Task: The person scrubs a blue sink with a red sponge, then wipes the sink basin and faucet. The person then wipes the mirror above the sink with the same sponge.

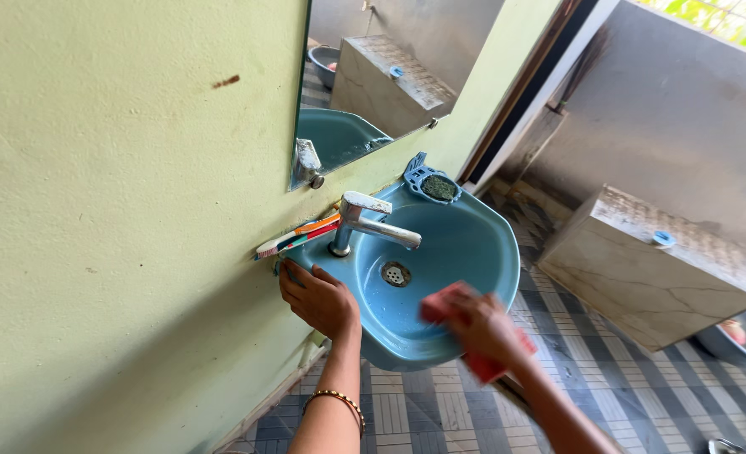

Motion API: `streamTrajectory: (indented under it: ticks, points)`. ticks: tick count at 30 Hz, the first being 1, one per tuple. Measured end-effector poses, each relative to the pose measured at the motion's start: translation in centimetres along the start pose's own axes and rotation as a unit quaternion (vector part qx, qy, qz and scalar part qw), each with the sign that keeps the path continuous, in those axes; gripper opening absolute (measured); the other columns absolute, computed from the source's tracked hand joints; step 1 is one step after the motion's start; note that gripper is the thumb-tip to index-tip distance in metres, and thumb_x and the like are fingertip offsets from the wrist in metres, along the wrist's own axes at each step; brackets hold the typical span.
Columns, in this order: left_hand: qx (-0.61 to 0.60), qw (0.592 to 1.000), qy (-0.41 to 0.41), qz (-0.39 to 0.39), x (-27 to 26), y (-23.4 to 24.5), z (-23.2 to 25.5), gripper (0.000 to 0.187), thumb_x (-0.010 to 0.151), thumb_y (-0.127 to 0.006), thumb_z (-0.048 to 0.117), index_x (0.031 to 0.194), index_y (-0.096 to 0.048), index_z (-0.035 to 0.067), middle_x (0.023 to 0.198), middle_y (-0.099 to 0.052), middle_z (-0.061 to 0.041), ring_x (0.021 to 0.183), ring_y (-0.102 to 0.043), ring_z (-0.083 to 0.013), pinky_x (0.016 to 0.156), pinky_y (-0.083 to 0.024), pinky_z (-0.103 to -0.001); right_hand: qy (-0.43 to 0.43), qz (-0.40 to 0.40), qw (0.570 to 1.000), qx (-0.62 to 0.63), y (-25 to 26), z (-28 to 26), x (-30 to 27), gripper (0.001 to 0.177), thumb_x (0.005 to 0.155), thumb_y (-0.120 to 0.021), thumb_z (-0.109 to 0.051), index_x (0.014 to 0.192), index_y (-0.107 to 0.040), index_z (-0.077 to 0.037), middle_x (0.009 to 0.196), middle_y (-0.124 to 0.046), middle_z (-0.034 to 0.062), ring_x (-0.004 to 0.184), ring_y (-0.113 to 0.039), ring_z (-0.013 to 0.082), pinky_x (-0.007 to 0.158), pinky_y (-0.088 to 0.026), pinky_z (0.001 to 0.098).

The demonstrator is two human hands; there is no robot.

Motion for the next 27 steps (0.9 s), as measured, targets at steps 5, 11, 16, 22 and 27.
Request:
streamTrajectory:
  ticks: [5,11,16,22,27]
  points:
    - [0.048,0.999,-0.006,0.022,-0.2,0.0,-0.2,0.046,0.106,-0.052,0.021,0.146,-0.048,-0.001,0.147,-0.049,-0.020,0.136,-0.047,-0.0351,0.102,-0.047,-0.051,0.189,0.111,0.963,0.154,1.3,-7.4,-6.6,0.056,0.086,-0.073,-0.037,0.139,-0.058,-0.027,0.154,-0.052,0.0040,0.117,-0.056,0.0290,0.107,-0.047,0.0487]
    - [0.113,0.993,-0.015,0.036,0.2,-0.3,-0.6,0.043,0.104,-0.054,0.025,0.141,-0.055,0.003,0.145,-0.053,-0.016,0.134,-0.048,-0.0333,0.099,-0.048,-0.050,0.279,0.187,0.941,-0.044,1.8,2.2,-2.3,0.036,0.097,-0.059,-0.026,0.129,-0.071,-0.036,0.140,-0.061,-0.0058,0.131,-0.057,0.0181,0.111,-0.045,0.0452]
    - [0.116,0.991,-0.018,0.058,0.1,-0.8,-1.5,0.043,0.104,-0.055,0.027,0.141,-0.059,0.005,0.144,-0.056,-0.012,0.133,-0.050,-0.0317,0.096,-0.049,-0.051,-0.018,0.172,0.984,-0.052,3.2,19.1,10.5,0.052,0.096,-0.061,-0.046,0.145,-0.057,-0.030,0.157,-0.045,-0.0036,0.119,-0.052,0.0301,0.104,-0.048,0.0445]
    - [0.146,0.987,-0.015,0.064,0.1,-0.9,-2.0,0.042,0.103,-0.057,0.030,0.140,-0.062,0.010,0.137,-0.061,-0.012,0.132,-0.051,-0.0325,0.093,-0.049,-0.053,-0.042,0.098,0.992,-0.062,1.7,20.6,15.4,0.058,0.095,-0.062,-0.046,0.150,-0.052,-0.030,0.155,-0.047,0.0038,0.119,-0.050,0.0342,0.092,-0.061,0.0490]
    - [0.167,0.983,-0.031,0.070,0.4,-0.8,-2.1,0.043,0.102,-0.058,0.029,0.141,-0.062,0.012,0.137,-0.064,-0.011,0.132,-0.052,-0.0327,0.094,-0.049,-0.055,0.003,0.096,0.993,-0.068,0.7,19.8,15.9,0.061,0.091,-0.065,-0.053,0.146,-0.055,-0.030,0.151,-0.050,0.0042,0.124,-0.049,0.0322,0.096,-0.058,0.0499]
Point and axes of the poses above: each hand's wrist, its own x-axis towards the middle knuckle, its own y-axis out of the back of the hand, z = x × y, the point moved 8 cm from there along x, towards the middle knuckle
